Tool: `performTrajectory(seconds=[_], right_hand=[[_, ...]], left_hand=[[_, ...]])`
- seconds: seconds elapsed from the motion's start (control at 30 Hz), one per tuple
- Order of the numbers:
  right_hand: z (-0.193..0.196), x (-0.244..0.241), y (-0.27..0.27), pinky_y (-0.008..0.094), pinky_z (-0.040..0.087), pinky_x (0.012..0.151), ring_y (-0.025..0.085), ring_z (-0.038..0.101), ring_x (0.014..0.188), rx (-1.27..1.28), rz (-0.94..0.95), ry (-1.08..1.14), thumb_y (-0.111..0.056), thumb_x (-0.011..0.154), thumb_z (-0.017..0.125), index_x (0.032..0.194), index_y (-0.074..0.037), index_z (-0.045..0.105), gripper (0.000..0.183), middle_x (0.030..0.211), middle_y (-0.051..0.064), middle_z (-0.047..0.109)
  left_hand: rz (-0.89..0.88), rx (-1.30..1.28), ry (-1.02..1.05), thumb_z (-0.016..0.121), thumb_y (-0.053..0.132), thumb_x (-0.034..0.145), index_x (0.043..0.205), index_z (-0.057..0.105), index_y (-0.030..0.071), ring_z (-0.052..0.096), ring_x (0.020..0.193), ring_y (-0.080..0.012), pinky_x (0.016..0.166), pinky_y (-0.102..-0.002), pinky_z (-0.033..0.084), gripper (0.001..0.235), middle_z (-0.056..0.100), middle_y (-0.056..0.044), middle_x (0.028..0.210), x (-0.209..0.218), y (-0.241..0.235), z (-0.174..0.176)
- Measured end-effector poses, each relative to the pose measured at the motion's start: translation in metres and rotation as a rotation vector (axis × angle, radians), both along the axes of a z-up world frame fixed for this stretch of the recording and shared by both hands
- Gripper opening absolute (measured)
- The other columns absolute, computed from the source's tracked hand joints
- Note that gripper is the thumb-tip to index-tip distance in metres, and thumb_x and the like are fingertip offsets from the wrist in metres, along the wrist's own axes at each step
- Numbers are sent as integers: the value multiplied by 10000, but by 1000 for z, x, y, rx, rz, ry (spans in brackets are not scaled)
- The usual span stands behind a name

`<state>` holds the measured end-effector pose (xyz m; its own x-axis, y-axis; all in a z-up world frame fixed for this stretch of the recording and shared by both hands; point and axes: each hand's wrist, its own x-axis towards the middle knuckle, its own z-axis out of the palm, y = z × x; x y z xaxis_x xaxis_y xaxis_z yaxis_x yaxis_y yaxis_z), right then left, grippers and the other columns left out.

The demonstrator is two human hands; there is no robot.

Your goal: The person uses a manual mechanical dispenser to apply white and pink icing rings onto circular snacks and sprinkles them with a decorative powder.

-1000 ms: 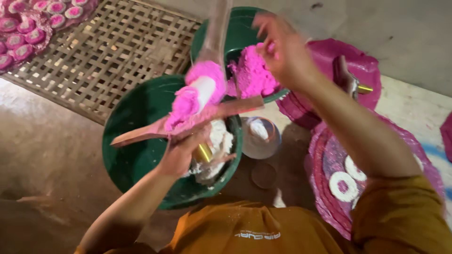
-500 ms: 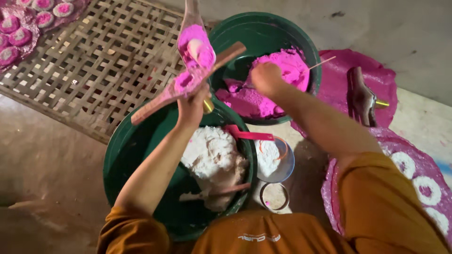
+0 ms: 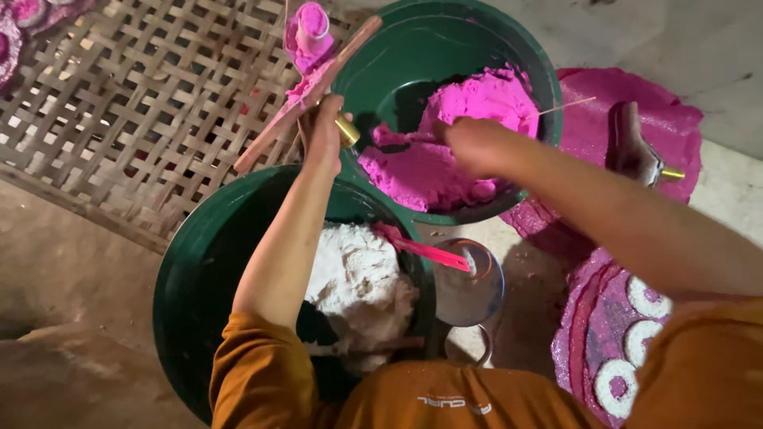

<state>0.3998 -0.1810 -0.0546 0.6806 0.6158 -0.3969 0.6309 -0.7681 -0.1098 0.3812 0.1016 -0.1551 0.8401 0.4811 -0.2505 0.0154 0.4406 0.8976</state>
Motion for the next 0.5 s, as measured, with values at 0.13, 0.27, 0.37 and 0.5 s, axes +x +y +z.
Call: performTrajectory(seconds=[0.13, 0.27, 0.37, 0.5], right_hand=[[-3, -14, -3, 506, 567, 789, 399, 713, 946, 17, 117, -9, -73, 825, 604, 1253, -99, 652, 431, 1048, 230, 721], [-23, -52, 18, 554, 539, 765, 450, 690, 923, 179, -72, 35, -89, 945, 537, 1295, -71, 624, 361, 993, 282, 702], [-11, -73, 18, 559, 531, 746, 466, 687, 859, 255, -72, 102, -101, 893, 554, 1392, -122, 587, 501, 897, 297, 691], [31, -98, -3, 546, 549, 702, 443, 707, 820, 94, -11, 100, -111, 842, 584, 1191, 0, 614, 367, 823, 251, 696]], left_hand=[[-34, -5, -28, 755, 175, 844, 1145, 614, 38, 681, 774, -210, 667, -357, 579, 360, 622, -82, 1015, -1, 0, -2], [-51, 26, -96, 750, 163, 850, 1150, 615, 37, 669, 783, -201, 668, -364, 591, 352, 620, -70, 1004, 2, -2, -2], [-60, 5, -46, 743, 173, 839, 1143, 608, 55, 679, 744, -208, 636, -359, 570, 352, 624, -72, 966, -1, -1, -3], [-64, 12, -36, 737, 191, 861, 1149, 619, 47, 679, 754, -202, 661, -362, 593, 343, 619, -71, 980, 2, -3, -2]])
